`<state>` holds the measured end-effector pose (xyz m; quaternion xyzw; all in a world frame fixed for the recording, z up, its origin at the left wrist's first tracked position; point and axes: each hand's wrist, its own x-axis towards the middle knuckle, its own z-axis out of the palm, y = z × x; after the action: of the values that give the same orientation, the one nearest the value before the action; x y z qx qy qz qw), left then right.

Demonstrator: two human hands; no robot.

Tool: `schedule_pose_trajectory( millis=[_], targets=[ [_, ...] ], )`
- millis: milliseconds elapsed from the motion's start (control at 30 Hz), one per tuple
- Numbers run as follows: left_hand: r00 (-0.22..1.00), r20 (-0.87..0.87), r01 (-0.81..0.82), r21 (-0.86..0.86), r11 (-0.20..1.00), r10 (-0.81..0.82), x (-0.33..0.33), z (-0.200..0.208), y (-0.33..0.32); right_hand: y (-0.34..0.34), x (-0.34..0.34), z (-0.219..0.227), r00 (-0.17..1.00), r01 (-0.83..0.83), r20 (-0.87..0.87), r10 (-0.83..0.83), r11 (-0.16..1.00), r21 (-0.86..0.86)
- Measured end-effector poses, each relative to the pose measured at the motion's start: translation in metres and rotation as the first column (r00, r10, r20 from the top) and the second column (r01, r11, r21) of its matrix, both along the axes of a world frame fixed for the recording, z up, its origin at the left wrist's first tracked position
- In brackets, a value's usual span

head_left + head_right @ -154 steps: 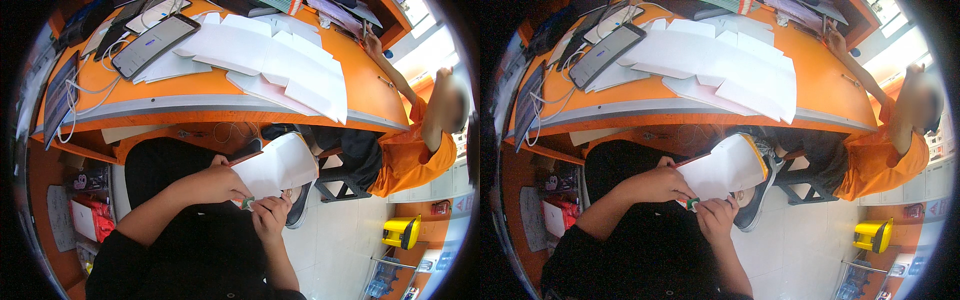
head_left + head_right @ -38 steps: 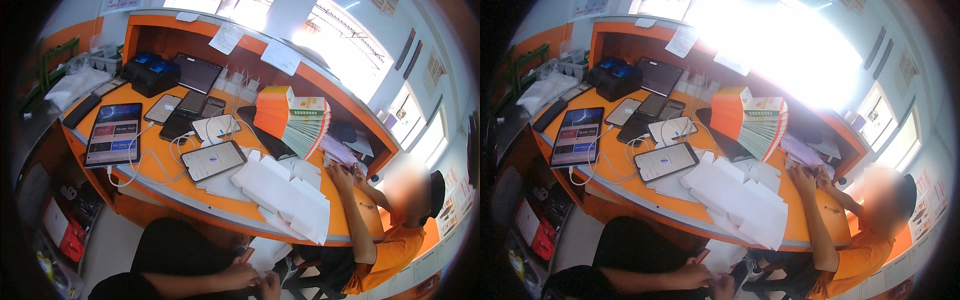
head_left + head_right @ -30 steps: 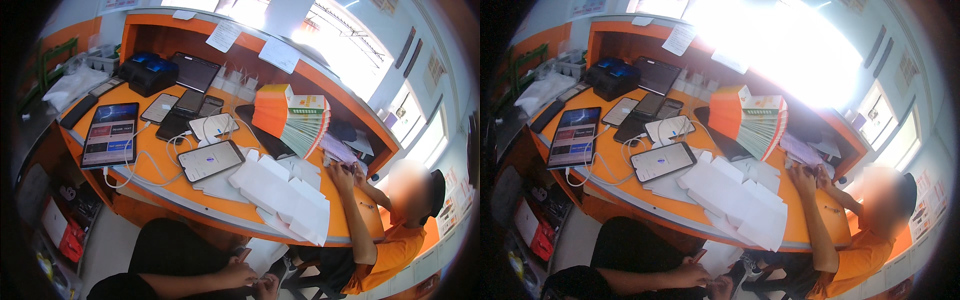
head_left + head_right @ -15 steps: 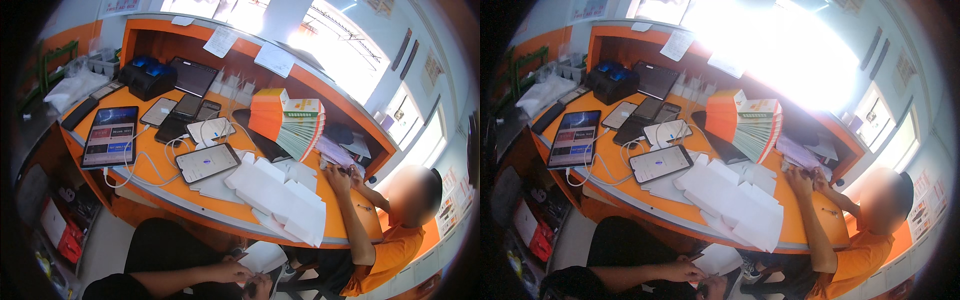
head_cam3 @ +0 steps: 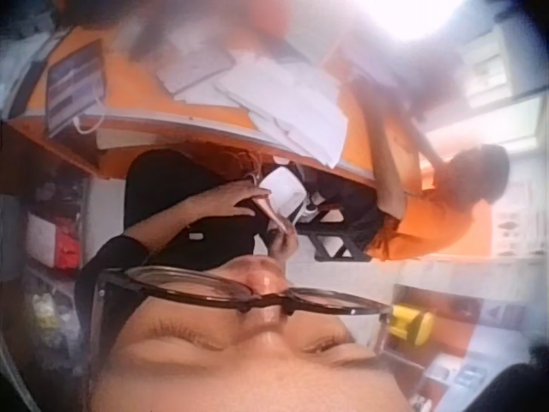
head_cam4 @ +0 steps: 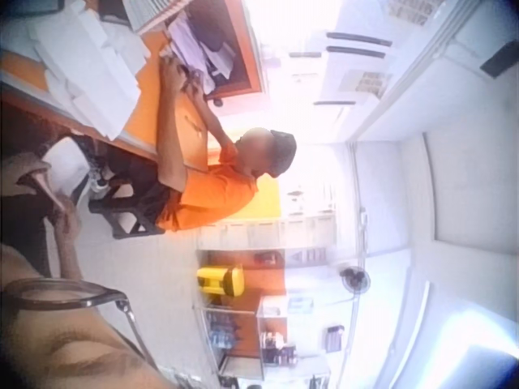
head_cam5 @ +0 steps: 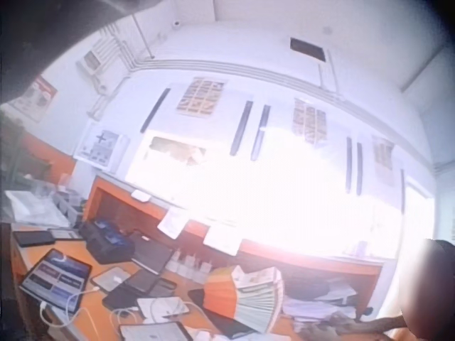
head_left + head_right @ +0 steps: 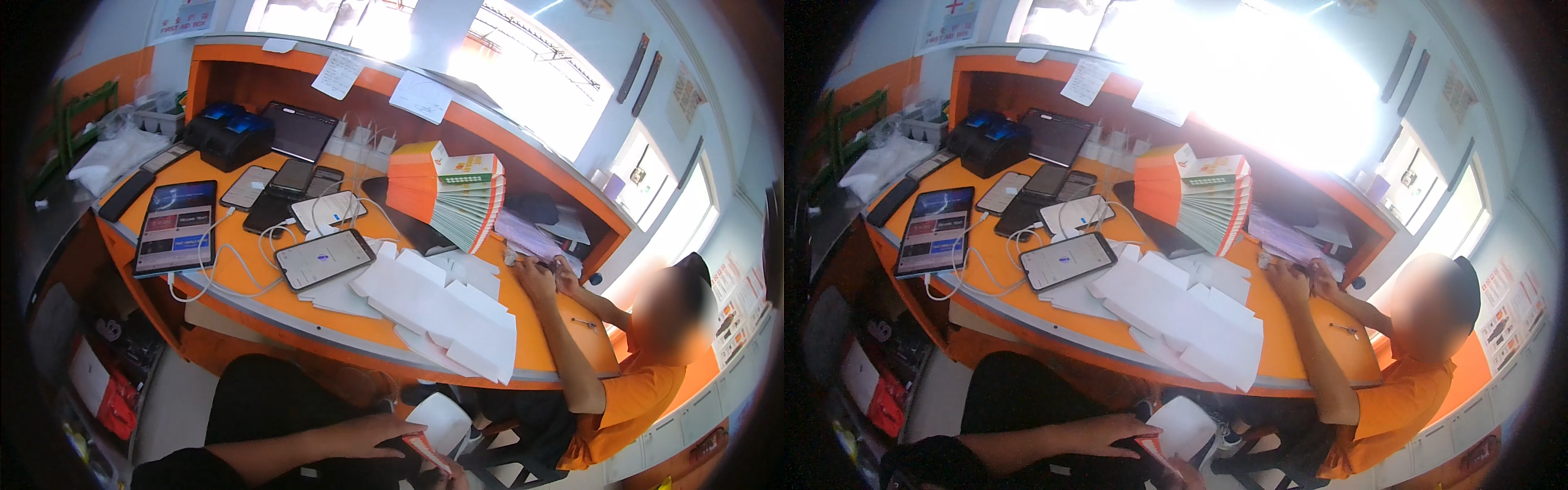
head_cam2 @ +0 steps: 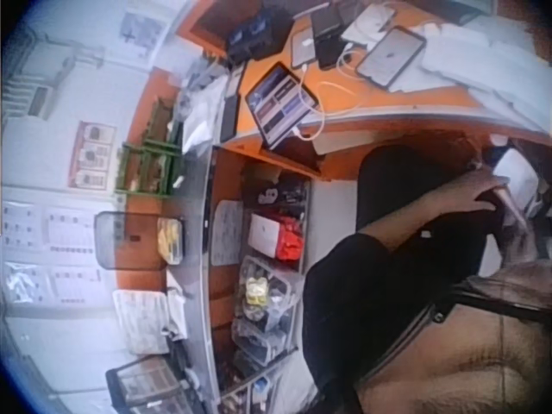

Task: The person assembles small paper boxes by folding flat sheets into rectangular shapes and securing the edges. They handle each box one at a time, folding the sides and tucking flaps to form the structure, then placing the finished boxes into a stack on the desk.

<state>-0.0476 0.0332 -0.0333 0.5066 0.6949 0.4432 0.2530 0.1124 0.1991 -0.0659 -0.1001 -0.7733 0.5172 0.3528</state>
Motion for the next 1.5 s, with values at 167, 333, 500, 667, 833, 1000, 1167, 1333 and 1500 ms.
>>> schedule_pose_trajectory(
  millis=[167,333,500,667,833,1000,1167,1333,1500],
  targets=[
    [0.988,-0.125,-0.042,0.335,0.941,0.088,0.027,0.028,-0.004,0.018,0.027,0.016,0.989,0.149,-0.044,-0.143,0.918,0.369],
    [0.992,0.019,-0.129,0.269,0.954,0.128,0.043,0.057,-0.018,0.003,0.029,0.043,0.995,0.095,0.016,-0.099,0.984,0.153],
    [0.958,0.271,-0.102,0.022,0.994,0.093,0.038,0.081,-0.033,-0.006,0.025,0.048,0.976,0.051,0.218,-0.013,0.984,-0.169],
    [0.957,0.288,0.016,-0.151,0.988,0.028,0.032,0.077,-0.039,-0.01,0.007,0.055,0.999,0.014,-0.03,-0.031,0.898,-0.439],
    [0.898,0.418,-0.057,-0.207,0.977,0.141,0.031,0.083,-0.041,-0.016,0.009,0.079,0.984,-0.074,0.137,0.114,0.961,-0.268],
    [0.96,0.281,0.032,-0.179,0.983,0.02,0.028,0.07,-0.04,-0.024,0.014,0.088,0.986,-0.028,0.146,0.085,0.935,-0.355],
    [0.934,0.355,0.189,-0.382,0.905,-0.045,0.021,0.09,-0.029,-0.013,0.02,0.07,0.994,-0.03,0.087,0.063,0.941,-0.336],
    [0.853,0.514,0.133,-0.047,0.99,-0.09,0.014,0.048,-0.034,0.001,0.03,0.068,0.854,-0.4,0.326,0.406,0.912,-0.088],
    [0.811,0.562,0.061,0.192,0.979,-0.161,0.013,0.038,-0.037,0.012,0.023,0.06,0.686,-0.581,0.547,0.48,0.814,0.016]
  ],
)
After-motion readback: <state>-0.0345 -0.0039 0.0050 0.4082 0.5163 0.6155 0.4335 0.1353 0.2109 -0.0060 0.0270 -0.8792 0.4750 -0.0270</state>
